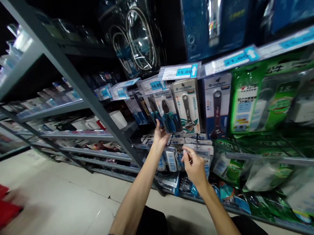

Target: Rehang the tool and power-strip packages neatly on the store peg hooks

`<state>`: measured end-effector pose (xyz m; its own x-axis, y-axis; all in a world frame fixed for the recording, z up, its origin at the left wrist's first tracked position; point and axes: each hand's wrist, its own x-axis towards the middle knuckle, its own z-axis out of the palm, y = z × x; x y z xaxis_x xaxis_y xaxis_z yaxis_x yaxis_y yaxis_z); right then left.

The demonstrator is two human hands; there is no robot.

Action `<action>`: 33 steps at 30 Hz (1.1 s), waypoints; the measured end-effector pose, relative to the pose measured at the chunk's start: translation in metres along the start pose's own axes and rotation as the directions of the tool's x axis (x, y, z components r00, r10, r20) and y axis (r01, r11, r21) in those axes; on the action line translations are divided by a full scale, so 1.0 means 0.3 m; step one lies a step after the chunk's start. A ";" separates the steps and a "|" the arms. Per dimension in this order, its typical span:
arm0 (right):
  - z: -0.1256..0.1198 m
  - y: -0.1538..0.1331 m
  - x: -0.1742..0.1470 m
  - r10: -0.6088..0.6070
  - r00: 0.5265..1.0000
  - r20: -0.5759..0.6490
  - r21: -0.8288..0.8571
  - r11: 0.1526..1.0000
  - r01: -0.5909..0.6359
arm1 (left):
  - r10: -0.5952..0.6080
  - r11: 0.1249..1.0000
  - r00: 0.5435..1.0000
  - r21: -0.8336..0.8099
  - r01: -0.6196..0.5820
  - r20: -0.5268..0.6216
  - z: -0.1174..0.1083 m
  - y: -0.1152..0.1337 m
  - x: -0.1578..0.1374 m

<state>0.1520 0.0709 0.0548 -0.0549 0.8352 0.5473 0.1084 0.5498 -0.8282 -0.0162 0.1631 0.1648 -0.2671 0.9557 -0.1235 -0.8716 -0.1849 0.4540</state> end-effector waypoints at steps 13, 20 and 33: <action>0.028 0.018 -0.009 0.007 0.999 0.037 -0.042 0.999 -0.005 | 0.101 0.995 0.994 -0.029 -0.099 0.052 -0.089 0.034 -0.163; 0.035 0.033 -0.007 0.017 0.999 0.038 -0.062 0.998 -0.015 | 0.067 0.992 0.996 0.101 -0.073 0.065 -0.116 0.064 -0.172; 0.071 0.064 -0.016 0.023 0.996 0.084 -0.073 0.997 -0.017 | 0.103 0.994 0.994 0.048 -0.101 -0.031 -0.032 0.200 0.064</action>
<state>0.1332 0.0776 0.0337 -0.1354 0.8460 0.5157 0.1817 0.5329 -0.8265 -0.0776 0.1682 0.1812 -0.3678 0.9241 -0.1035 -0.8192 -0.2693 0.5064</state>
